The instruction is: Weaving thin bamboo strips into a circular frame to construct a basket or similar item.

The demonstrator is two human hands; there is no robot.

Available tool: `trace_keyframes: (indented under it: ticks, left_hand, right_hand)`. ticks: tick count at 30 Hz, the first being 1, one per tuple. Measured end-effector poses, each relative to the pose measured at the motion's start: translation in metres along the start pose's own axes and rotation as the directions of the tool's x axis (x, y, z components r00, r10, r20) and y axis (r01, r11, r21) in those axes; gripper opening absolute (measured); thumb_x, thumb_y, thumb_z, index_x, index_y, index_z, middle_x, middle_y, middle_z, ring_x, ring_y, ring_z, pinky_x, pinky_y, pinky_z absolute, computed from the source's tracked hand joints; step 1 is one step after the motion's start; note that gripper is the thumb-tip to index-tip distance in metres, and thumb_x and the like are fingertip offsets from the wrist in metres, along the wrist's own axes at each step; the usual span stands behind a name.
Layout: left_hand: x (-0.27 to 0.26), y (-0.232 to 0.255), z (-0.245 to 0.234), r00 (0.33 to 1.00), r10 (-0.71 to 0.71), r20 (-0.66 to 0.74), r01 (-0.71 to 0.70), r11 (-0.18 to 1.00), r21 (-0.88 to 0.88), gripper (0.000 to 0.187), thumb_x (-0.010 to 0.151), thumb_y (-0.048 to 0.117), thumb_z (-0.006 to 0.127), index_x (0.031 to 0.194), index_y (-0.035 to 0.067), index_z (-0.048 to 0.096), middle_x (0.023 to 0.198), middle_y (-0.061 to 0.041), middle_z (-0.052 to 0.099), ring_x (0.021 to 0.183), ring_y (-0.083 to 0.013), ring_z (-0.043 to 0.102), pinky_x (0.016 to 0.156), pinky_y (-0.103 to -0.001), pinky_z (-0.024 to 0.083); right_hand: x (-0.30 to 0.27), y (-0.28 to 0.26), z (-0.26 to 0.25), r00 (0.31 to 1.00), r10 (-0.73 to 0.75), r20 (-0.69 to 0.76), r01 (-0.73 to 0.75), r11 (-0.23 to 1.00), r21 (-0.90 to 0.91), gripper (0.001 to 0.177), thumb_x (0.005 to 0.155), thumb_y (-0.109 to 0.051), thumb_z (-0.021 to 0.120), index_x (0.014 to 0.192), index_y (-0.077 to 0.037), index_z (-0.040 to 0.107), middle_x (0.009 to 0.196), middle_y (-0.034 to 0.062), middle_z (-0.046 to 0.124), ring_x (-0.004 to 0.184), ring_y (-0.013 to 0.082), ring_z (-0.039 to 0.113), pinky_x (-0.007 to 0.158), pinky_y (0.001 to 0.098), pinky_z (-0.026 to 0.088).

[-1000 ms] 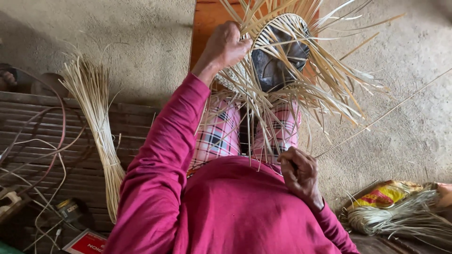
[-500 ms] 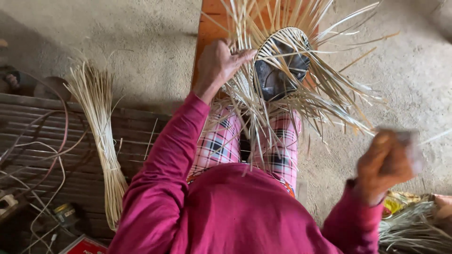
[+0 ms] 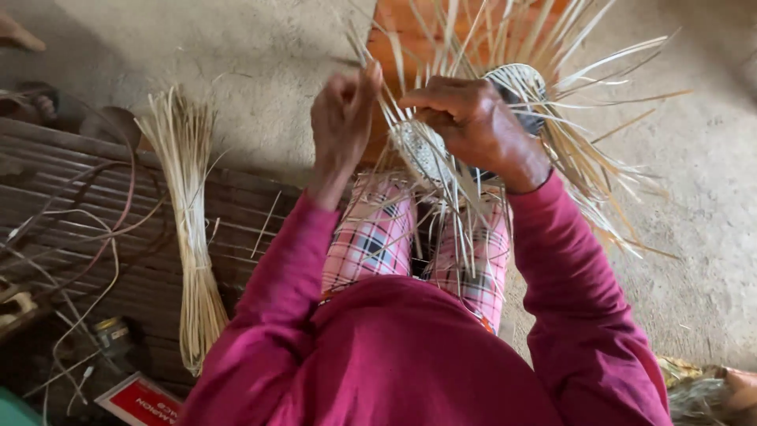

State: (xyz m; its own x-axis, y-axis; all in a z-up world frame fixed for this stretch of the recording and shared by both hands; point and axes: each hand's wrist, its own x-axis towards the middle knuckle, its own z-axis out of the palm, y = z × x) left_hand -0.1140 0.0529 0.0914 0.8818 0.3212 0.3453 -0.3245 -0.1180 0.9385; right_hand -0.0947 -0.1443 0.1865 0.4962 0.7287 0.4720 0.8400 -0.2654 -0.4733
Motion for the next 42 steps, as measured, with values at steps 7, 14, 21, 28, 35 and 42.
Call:
trace_keyframes:
  ticks: [7, 14, 21, 28, 35, 42]
  left_hand:
    - [-0.022, -0.007, -0.026, 0.860, 0.157, 0.485, -0.163, 0.986, -0.031, 0.017, 0.107, 0.021, 0.059, 0.103, 0.006, 0.067, 0.072, -0.001, 0.057, 0.052, -0.0086, 0.040, 0.041, -0.024, 0.030]
    - [-0.008, -0.051, -0.095, 0.657, -0.168, 0.735, -0.107, 0.944, 0.312, 0.019, 0.103, 0.015, 0.070, 0.087, 0.007, 0.075, 0.076, -0.004, 0.072, 0.046, -0.0077, 0.039, 0.040, -0.023, 0.029]
    - [0.025, -0.040, -0.034, 0.646, -0.317, 0.694, -0.102, 0.866, 0.490, 0.060, 0.111, 0.058, 0.049, 0.064, 0.021, 0.048, 0.049, 0.009, 0.031, 0.035, -0.0050, 0.022, 0.033, -0.027, 0.017]
    - [0.027, -0.052, -0.025, 0.605, -0.169, 0.778, 0.339, 0.939, -0.060, 0.040, 0.102, -0.009, 0.065, 0.136, 0.005, 0.047, 0.084, -0.010, 0.068, 0.054, -0.0126, 0.059, 0.046, -0.025, 0.055]
    - [0.016, -0.059, -0.032, 0.640, -0.303, 0.706, 0.307, 0.943, 0.128, 0.011, 0.101, -0.001, 0.068, 0.094, 0.004, 0.074, 0.081, -0.007, 0.073, 0.051, -0.0094, 0.057, 0.042, -0.020, 0.046]
    - [-0.001, -0.048, -0.034, 0.696, -0.192, 0.692, 0.230, 0.973, 0.039, 0.022, 0.102, 0.011, 0.068, 0.080, 0.012, 0.067, 0.068, 0.000, 0.064, 0.046, -0.0072, 0.047, 0.042, -0.021, 0.034]
  right_hand:
    - [-0.004, 0.017, 0.021, 0.995, 0.074, 0.060, -0.080, 0.991, 0.110, 0.008, 0.095, 0.011, 0.075, 0.100, 0.005, 0.073, 0.084, 0.0132, 0.071, 0.056, 0.0140, 0.053, 0.045, 0.0246, 0.039]
    - [-0.041, 0.056, -0.003, 0.990, 0.138, 0.004, -0.127, 0.924, -0.362, 0.026, 0.099, 0.013, 0.068, 0.079, -0.003, 0.064, 0.077, 0.0046, 0.060, 0.054, 0.0117, 0.039, 0.046, 0.0268, 0.030]
    - [-0.018, 0.043, 0.021, 0.998, 0.050, 0.028, -0.034, 0.914, -0.404, 0.012, 0.101, -0.001, 0.078, 0.090, -0.003, 0.078, 0.088, 0.0047, 0.068, 0.056, 0.0095, 0.048, 0.044, 0.0232, 0.038]
    - [-0.019, 0.040, 0.026, 0.993, 0.119, 0.023, -0.102, 0.918, -0.383, 0.007, 0.098, -0.005, 0.079, 0.092, -0.004, 0.079, 0.090, 0.0071, 0.072, 0.055, 0.0126, 0.053, 0.048, 0.0261, 0.042]
    - [-0.024, 0.052, 0.033, 0.996, 0.088, 0.023, -0.067, 0.881, -0.468, 0.009, 0.101, -0.005, 0.077, 0.092, -0.006, 0.076, 0.094, 0.0090, 0.074, 0.059, 0.0127, 0.058, 0.047, 0.0234, 0.042]
    - [-0.024, 0.043, 0.030, 0.994, 0.106, -0.013, -0.099, 0.863, -0.496, 0.002, 0.098, -0.006, 0.081, 0.096, -0.006, 0.081, 0.091, 0.0053, 0.070, 0.052, 0.0117, 0.050, 0.046, 0.0261, 0.041]
